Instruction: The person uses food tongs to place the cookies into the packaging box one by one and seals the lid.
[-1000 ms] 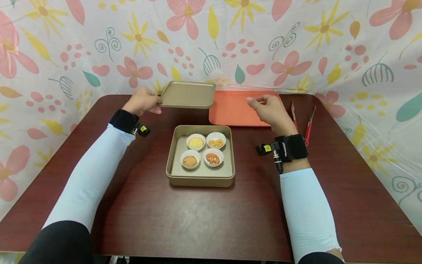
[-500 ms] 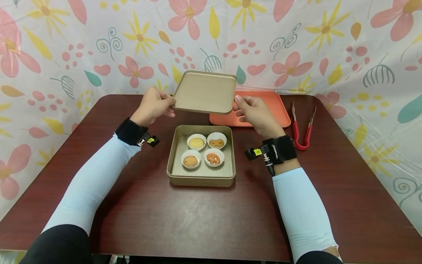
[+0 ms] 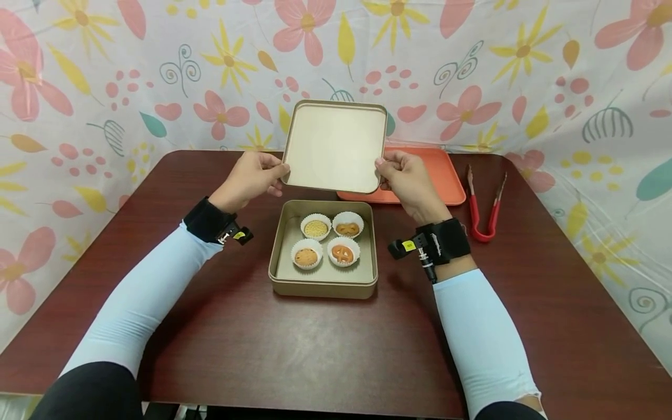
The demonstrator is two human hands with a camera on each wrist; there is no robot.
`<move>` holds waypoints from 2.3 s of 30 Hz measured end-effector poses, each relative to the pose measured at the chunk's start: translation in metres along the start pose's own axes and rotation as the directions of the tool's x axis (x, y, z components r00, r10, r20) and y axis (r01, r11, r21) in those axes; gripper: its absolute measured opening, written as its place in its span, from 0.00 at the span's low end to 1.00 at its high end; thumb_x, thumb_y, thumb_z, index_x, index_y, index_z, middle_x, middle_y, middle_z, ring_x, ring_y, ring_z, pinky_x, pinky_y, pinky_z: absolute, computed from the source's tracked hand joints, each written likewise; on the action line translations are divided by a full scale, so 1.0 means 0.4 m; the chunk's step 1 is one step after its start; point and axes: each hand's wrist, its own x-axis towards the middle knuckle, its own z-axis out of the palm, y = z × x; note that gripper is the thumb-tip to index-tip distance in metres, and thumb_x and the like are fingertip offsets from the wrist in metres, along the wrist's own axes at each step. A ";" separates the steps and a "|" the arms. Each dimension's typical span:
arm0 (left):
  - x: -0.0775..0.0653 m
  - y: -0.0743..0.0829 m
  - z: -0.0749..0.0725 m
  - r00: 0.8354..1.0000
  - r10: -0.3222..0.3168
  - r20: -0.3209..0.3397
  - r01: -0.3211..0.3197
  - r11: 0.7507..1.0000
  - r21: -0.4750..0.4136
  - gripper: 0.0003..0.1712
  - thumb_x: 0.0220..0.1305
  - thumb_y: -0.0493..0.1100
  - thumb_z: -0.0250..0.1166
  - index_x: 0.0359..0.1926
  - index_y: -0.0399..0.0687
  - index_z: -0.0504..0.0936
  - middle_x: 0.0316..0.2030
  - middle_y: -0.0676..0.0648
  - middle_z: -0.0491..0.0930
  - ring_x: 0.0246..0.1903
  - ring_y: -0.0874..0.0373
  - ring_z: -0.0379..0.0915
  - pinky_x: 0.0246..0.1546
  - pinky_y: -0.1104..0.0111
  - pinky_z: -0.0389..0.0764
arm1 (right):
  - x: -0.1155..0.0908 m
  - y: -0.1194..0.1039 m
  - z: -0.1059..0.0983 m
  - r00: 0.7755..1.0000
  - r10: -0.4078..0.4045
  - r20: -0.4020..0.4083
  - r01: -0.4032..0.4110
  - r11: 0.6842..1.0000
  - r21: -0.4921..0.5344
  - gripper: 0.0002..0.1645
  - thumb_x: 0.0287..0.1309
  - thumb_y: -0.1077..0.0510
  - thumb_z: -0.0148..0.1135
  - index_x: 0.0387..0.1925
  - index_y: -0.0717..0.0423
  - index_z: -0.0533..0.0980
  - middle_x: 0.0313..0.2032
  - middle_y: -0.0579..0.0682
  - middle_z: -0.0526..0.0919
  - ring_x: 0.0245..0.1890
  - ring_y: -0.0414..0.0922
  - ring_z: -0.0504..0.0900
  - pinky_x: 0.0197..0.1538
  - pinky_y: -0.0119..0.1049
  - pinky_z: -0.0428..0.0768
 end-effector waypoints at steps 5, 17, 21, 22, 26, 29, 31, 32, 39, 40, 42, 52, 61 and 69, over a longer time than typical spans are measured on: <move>0.009 -0.020 -0.010 1.000 0.017 0.003 -0.017 0.999 -0.032 0.17 0.73 0.45 0.65 0.54 0.37 0.85 0.40 0.41 0.84 0.32 0.51 0.79 0.33 0.62 0.89 | 0.001 -0.001 -0.002 0.998 -0.069 -0.016 0.067 0.993 -0.102 0.23 0.73 0.55 0.60 0.63 0.63 0.73 0.36 0.47 0.83 0.34 0.40 0.81 0.36 0.30 0.84; 0.014 -0.059 -0.020 0.988 0.135 -0.069 -0.142 0.985 -0.100 0.15 0.69 0.39 0.69 0.55 0.40 0.87 0.31 0.40 0.87 0.22 0.54 0.81 0.23 0.70 0.85 | -0.008 -0.021 -0.021 0.974 -0.226 0.018 0.221 0.929 -0.297 0.18 0.66 0.57 0.70 0.56 0.52 0.85 0.37 0.48 0.89 0.37 0.44 0.80 0.37 0.31 0.82; 0.014 -0.074 -0.020 0.967 0.234 -0.099 -0.231 0.972 0.046 0.17 0.68 0.37 0.69 0.57 0.46 0.86 0.37 0.43 0.89 0.31 0.60 0.84 0.32 0.70 0.86 | -0.018 -0.029 -0.023 0.976 -0.210 0.064 0.219 0.907 -0.360 0.15 0.65 0.58 0.71 0.53 0.54 0.86 0.41 0.45 0.89 0.40 0.41 0.86 0.41 0.29 0.84; 0.014 -0.076 -0.020 0.962 0.254 -0.102 -0.248 0.966 0.072 0.18 0.68 0.36 0.70 0.58 0.48 0.86 0.38 0.44 0.89 0.34 0.60 0.85 0.34 0.69 0.86 | -0.021 -0.031 -0.024 0.975 -0.209 0.075 0.222 0.897 -0.381 0.16 0.65 0.58 0.71 0.53 0.53 0.86 0.43 0.45 0.89 0.42 0.40 0.86 0.43 0.29 0.84; 0.009 -0.077 -0.017 0.952 0.293 -0.090 -0.284 0.953 0.102 0.20 0.68 0.37 0.70 0.60 0.48 0.85 0.42 0.45 0.88 0.40 0.56 0.87 0.37 0.67 0.88 | -0.029 -0.037 -0.028 0.975 -0.205 0.091 0.223 0.868 -0.443 0.18 0.64 0.56 0.72 0.55 0.51 0.85 0.48 0.46 0.88 0.47 0.38 0.86 0.48 0.27 0.83; 0.004 -0.074 -0.016 0.952 0.291 -0.092 -0.281 0.953 0.111 0.19 0.68 0.38 0.70 0.60 0.48 0.85 0.42 0.45 0.88 0.42 0.54 0.87 0.38 0.67 0.88 | -0.032 -0.031 -0.030 0.977 -0.191 0.092 0.212 0.874 -0.438 0.17 0.66 0.58 0.70 0.56 0.52 0.84 0.48 0.46 0.88 0.47 0.38 0.85 0.48 0.26 0.83; 0.001 -0.074 -0.014 0.957 0.274 -0.095 -0.267 0.960 0.085 0.19 0.68 0.38 0.70 0.59 0.47 0.85 0.42 0.44 0.88 0.42 0.54 0.87 0.41 0.65 0.88 | -0.033 -0.024 -0.029 0.982 -0.163 0.091 0.186 0.900 -0.394 0.17 0.67 0.60 0.69 0.56 0.54 0.84 0.46 0.46 0.88 0.46 0.39 0.86 0.47 0.27 0.84; 0.000 -0.074 -0.013 0.960 0.261 -0.097 -0.256 0.965 0.060 0.19 0.68 0.37 0.70 0.59 0.46 0.85 0.42 0.43 0.88 0.43 0.53 0.87 0.43 0.64 0.88 | -0.034 -0.020 -0.028 0.985 -0.143 0.093 0.167 0.919 -0.357 0.17 0.67 0.60 0.68 0.57 0.55 0.83 0.45 0.46 0.88 0.46 0.40 0.86 0.47 0.28 0.85; -0.017 -0.072 -0.001 0.996 0.080 -0.047 -0.089 0.966 -0.244 0.22 0.70 0.28 0.59 0.63 0.37 0.81 0.46 0.39 0.87 0.43 0.57 0.84 0.44 0.71 0.85 | -0.050 -0.012 -0.027 0.980 0.043 0.195 -0.058 0.996 0.073 0.17 0.74 0.65 0.55 0.59 0.63 0.79 0.44 0.50 0.87 0.37 0.41 0.86 0.36 0.29 0.85; -0.019 -0.069 0.001 0.998 0.054 -0.034 -0.061 0.954 -0.293 0.22 0.71 0.28 0.56 0.64 0.37 0.80 0.47 0.39 0.86 0.42 0.58 0.84 0.42 0.70 0.86 | -0.052 -0.014 -0.028 0.974 0.065 0.215 -0.094 0.988 0.126 0.16 0.75 0.65 0.54 0.58 0.64 0.79 0.43 0.50 0.87 0.37 0.41 0.86 0.37 0.30 0.85; -0.024 -0.064 0.003 1.000 0.005 -0.009 -0.008 0.927 -0.375 0.23 0.71 0.28 0.53 0.65 0.36 0.79 0.49 0.40 0.85 0.38 0.57 0.84 0.37 0.69 0.87 | -0.055 -0.017 -0.030 0.964 0.105 0.245 -0.151 0.973 0.177 0.15 0.75 0.65 0.55 0.56 0.66 0.79 0.42 0.52 0.87 0.38 0.42 0.86 0.39 0.32 0.87; -0.062 -0.070 0.006 0.991 -0.063 0.118 0.094 0.956 -0.278 0.22 0.74 0.35 0.63 0.66 0.36 0.77 0.49 0.37 0.83 0.31 0.55 0.85 0.34 0.62 0.90 | -0.092 0.000 -0.016 0.936 0.246 0.251 -0.199 0.960 -0.198 0.39 0.72 0.63 0.61 0.77 0.63 0.56 0.52 0.59 0.82 0.40 0.41 0.84 0.43 0.35 0.87; -0.096 -0.072 0.015 0.986 -0.090 0.143 0.104 0.990 -0.098 0.22 0.74 0.36 0.63 0.67 0.42 0.78 0.56 0.37 0.81 0.37 0.49 0.87 0.36 0.56 0.90 | -0.102 0.024 0.011 0.913 0.287 0.290 -0.166 0.910 -0.379 0.40 0.70 0.56 0.66 0.75 0.64 0.61 0.57 0.64 0.76 0.47 0.48 0.83 0.47 0.38 0.88; -0.105 -0.066 0.026 0.991 -0.078 0.111 0.079 0.997 0.000 0.21 0.74 0.36 0.63 0.65 0.41 0.79 0.53 0.38 0.83 0.38 0.49 0.86 0.33 0.59 0.90 | -0.108 0.029 0.035 0.900 0.329 0.287 -0.212 0.904 -0.372 0.36 0.66 0.56 0.70 0.71 0.60 0.67 0.55 0.60 0.78 0.44 0.45 0.81 0.43 0.33 0.85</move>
